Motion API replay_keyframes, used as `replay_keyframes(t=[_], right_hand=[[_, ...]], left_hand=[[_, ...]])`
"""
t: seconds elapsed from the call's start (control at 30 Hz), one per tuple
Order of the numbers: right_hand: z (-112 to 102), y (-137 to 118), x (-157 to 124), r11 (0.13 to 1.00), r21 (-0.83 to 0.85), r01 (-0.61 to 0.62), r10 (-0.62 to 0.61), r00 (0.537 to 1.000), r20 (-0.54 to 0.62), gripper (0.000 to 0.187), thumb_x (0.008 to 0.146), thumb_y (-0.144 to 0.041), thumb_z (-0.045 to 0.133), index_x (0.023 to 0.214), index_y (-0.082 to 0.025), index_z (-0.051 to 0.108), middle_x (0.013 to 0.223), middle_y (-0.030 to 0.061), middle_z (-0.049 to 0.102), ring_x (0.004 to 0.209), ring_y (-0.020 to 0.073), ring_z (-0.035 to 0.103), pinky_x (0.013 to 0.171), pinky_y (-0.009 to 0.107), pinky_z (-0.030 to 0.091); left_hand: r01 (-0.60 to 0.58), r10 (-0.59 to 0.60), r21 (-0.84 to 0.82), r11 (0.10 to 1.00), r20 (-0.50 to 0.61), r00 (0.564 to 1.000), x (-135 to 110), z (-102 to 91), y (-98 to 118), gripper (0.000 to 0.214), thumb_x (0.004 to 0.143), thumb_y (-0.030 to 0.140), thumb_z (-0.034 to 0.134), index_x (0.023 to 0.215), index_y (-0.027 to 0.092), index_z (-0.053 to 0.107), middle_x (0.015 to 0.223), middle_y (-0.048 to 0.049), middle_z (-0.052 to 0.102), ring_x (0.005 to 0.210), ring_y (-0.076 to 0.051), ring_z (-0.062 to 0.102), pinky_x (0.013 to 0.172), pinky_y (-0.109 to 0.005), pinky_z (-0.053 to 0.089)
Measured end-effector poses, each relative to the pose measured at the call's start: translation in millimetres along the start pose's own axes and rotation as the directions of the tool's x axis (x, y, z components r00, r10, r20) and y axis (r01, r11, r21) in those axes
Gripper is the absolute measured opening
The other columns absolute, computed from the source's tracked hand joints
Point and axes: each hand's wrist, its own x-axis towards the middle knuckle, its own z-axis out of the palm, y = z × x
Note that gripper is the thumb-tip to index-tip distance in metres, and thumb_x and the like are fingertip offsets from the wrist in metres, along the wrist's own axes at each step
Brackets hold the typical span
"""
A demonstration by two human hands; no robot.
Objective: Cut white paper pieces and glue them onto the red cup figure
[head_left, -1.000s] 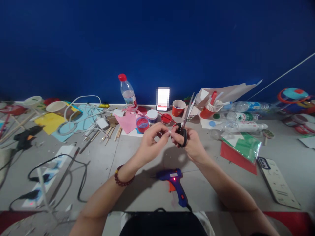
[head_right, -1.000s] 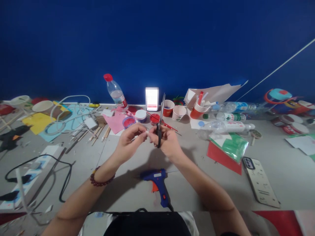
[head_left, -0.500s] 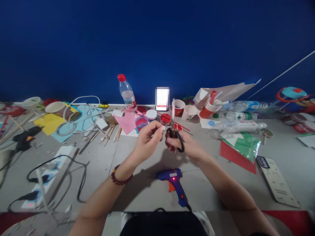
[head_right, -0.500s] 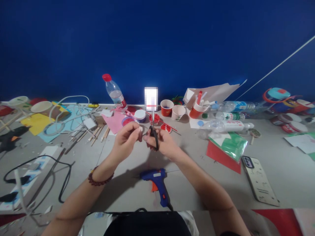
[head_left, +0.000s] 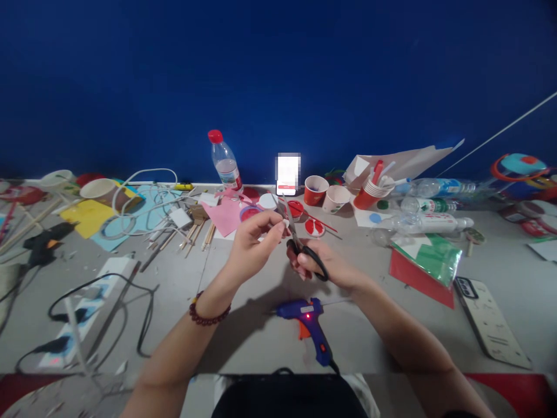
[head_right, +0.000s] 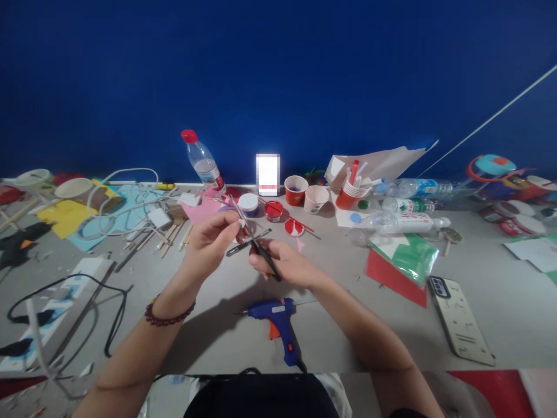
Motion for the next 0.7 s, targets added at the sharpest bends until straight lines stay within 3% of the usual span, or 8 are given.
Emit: replay_keyframes(t=[0.7], right_hand=[[0.5, -0.6, -0.8, 0.996, -0.08, -0.042, 0.037, 0.998, -0.056, 0.051, 0.079, -0.068, 0.061, 0.079, -0.019, 0.048, 0.068, -0.0027, 0.043, 0.06, 0.01, 0.038, 0.052, 0.022, 0.031]], left_hand=[[0.069, -0.069, -0.016, 0.997, -0.005, 0.998, 0.0, 0.8, -1.3, 0.019, 0.086, 0.025, 0.056, 0.069, 0.018, 0.06, 0.065, -0.0005, 0.058, 0.059, -0.011, 0.052, 0.055, -0.023, 0.044]])
